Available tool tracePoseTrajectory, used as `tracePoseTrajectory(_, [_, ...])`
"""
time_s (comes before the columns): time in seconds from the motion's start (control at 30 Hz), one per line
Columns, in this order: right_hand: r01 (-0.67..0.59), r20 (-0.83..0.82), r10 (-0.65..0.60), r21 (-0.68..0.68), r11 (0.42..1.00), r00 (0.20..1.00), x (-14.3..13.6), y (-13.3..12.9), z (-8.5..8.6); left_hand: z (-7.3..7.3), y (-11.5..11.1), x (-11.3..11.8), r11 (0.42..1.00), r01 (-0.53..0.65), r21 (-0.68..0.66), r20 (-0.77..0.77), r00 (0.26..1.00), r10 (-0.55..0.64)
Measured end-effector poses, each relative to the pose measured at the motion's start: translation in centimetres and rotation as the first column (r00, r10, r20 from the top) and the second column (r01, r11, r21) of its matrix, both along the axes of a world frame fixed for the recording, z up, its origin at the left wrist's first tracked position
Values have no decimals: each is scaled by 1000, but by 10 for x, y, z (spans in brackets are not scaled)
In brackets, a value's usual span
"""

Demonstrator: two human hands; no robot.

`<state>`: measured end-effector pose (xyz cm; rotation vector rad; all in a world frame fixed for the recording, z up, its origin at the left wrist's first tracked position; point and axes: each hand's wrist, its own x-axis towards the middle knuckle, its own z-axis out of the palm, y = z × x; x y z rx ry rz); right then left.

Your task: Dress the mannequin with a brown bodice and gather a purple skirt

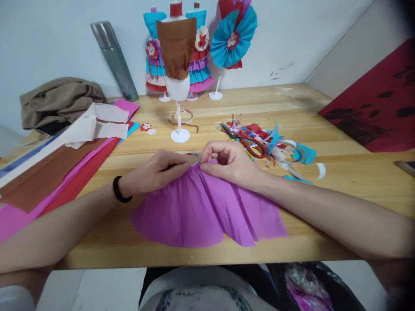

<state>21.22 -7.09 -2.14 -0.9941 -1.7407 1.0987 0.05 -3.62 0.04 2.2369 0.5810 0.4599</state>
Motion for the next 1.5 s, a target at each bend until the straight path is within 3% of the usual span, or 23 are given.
tracePoseTrajectory(0.47, [-10,-44,8,-51,999,999,0,2,-6,2,-2,1,997,57,-58,27,998,-55])
tracePoseTrajectory(0.63, [-57,-96,49,-77,995,994,0,3,-10,2,-1,0,991,50,-120,-4,999,-51])
tracePoseTrajectory(0.83, [-150,0,151,-113,982,989,0,2,-9,0,-1,-2,966,3,-259,2,1000,-3])
tracePoseTrajectory(1.03, [-94,48,98,-86,992,994,-3,-1,-5,4,-7,3,971,-97,-218,-15,995,97])
tracePoseTrajectory(1.13, [-89,63,94,-82,993,994,-4,-3,-4,7,-12,7,980,-73,-183,-36,997,68])
tracePoseTrajectory(1.3, [-127,-49,120,-157,980,992,-5,-5,-2,3,-9,5,964,-38,-264,25,999,46])
tracePoseTrajectory(1.4, [-40,-106,27,-127,991,994,-3,-3,0,2,-5,2,956,-70,-285,55,994,90])
tracePoseTrajectory(1.5, [56,-98,-64,-87,995,993,-1,0,1,3,-4,2,969,-105,-225,61,991,122])
